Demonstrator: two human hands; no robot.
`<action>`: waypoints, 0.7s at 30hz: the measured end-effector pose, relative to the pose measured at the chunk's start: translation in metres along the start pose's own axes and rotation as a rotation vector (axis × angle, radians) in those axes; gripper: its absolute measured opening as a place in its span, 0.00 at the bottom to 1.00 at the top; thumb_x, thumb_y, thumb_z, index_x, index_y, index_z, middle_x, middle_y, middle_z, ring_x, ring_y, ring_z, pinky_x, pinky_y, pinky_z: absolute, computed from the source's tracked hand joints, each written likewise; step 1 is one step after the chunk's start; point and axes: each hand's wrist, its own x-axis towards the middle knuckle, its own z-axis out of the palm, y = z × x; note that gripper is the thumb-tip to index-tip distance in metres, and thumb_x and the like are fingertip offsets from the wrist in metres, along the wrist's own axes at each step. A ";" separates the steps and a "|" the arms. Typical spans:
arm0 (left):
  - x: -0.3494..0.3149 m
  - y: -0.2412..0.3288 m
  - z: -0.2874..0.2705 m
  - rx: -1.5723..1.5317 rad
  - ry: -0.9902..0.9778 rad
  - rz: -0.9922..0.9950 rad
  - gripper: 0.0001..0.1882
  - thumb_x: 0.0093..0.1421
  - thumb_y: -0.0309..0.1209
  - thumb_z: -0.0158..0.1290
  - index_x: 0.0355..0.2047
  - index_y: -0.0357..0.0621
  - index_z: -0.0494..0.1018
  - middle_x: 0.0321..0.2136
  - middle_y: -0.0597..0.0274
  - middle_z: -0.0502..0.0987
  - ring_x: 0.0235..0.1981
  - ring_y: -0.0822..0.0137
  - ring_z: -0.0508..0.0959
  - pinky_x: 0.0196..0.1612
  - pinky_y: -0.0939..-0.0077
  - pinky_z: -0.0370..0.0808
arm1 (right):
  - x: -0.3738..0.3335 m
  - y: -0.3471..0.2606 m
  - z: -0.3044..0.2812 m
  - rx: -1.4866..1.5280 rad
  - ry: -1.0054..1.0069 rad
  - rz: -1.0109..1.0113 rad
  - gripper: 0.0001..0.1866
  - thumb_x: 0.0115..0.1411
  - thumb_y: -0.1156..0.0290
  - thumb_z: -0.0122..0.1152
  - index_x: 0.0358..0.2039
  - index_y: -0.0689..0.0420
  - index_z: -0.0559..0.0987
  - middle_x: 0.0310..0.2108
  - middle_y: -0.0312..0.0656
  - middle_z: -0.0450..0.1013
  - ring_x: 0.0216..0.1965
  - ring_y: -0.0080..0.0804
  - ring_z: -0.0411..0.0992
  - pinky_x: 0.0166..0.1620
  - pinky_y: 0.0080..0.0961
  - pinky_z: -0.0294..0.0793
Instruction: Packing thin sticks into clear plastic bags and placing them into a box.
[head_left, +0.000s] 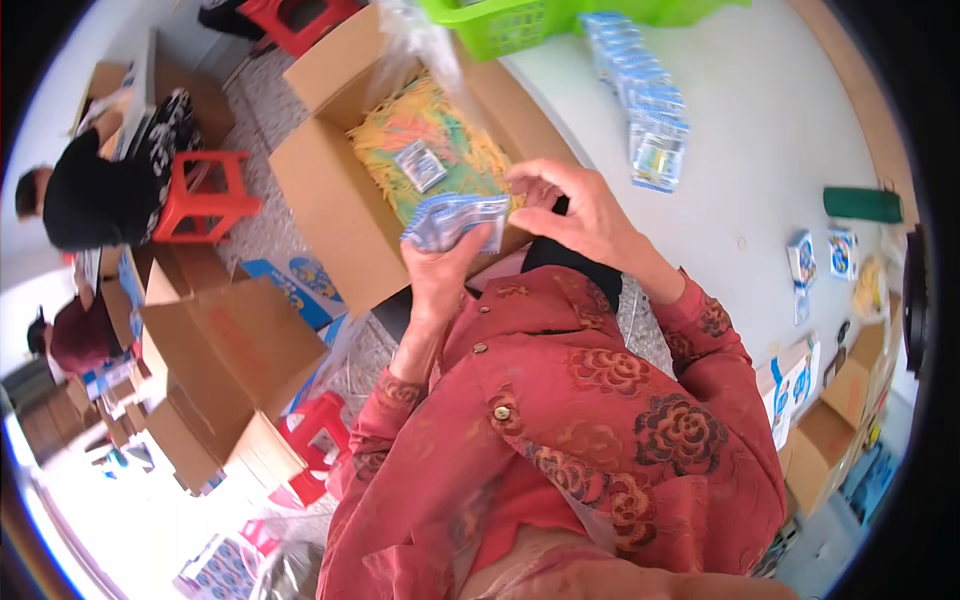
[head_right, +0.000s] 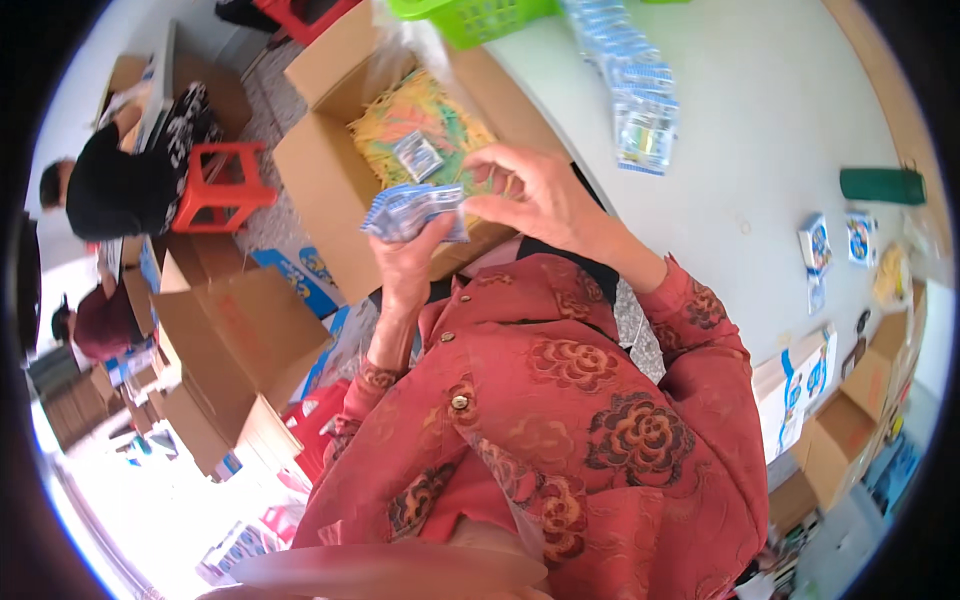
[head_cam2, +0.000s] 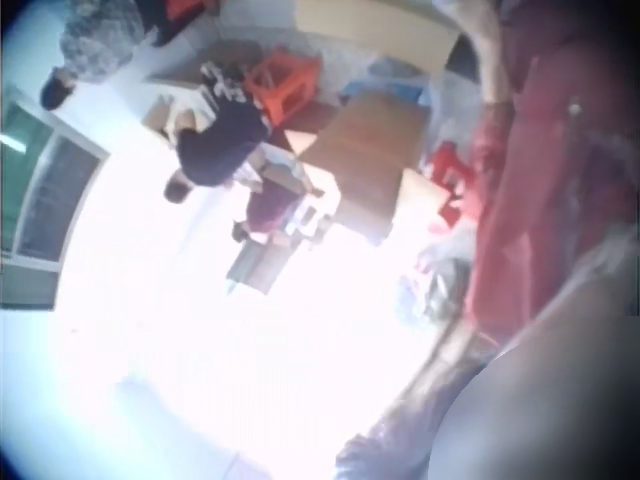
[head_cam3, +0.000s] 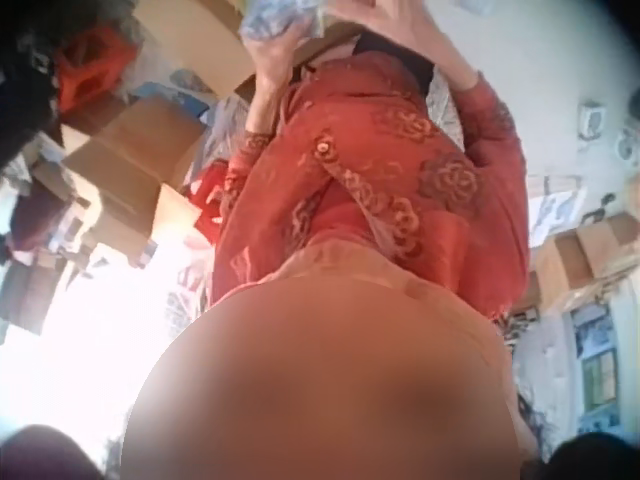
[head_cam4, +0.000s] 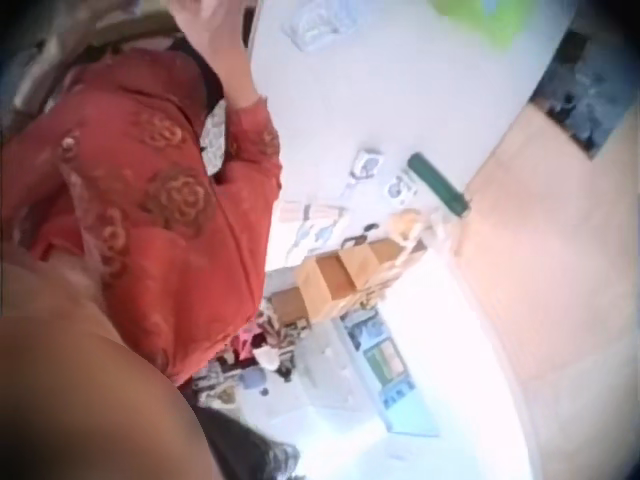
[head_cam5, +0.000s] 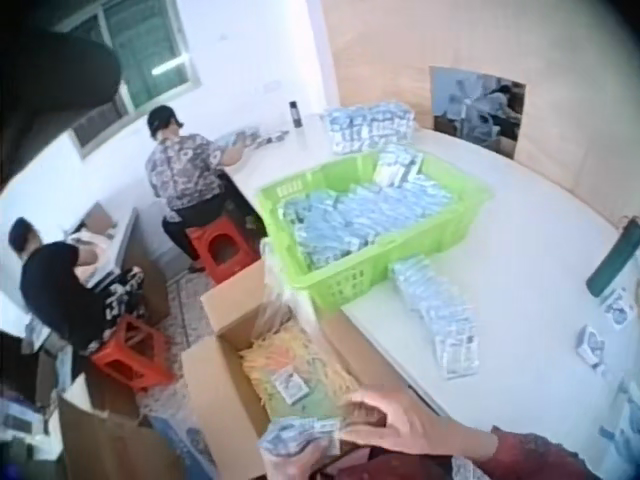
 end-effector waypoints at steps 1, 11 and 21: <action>-0.001 0.004 -0.001 0.020 -0.007 0.004 0.11 0.47 0.19 0.57 0.34 0.37 0.73 0.29 0.67 0.76 0.29 0.78 0.73 0.34 0.83 0.71 | 0.008 -0.007 0.008 0.007 -0.062 -0.027 0.14 0.50 0.68 0.61 0.35 0.62 0.73 0.26 0.38 0.71 0.26 0.23 0.68 0.30 0.20 0.69; -0.012 0.018 -0.034 -0.137 -0.040 -0.136 0.16 0.49 0.24 0.58 0.40 0.37 0.70 0.34 0.64 0.75 0.33 0.75 0.74 0.38 0.79 0.72 | 0.047 -0.022 0.036 -0.285 -0.233 -0.310 0.08 0.48 0.73 0.61 0.25 0.63 0.72 0.19 0.44 0.66 0.19 0.34 0.65 0.23 0.27 0.62; -0.010 0.014 -0.057 -0.032 -0.016 -0.059 0.12 0.47 0.19 0.57 0.34 0.38 0.71 0.28 0.67 0.75 0.28 0.78 0.73 0.33 0.82 0.72 | 0.063 -0.032 0.051 -0.201 -0.361 -0.342 0.08 0.46 0.78 0.60 0.29 0.61 0.73 0.26 0.42 0.70 0.27 0.36 0.69 0.30 0.29 0.67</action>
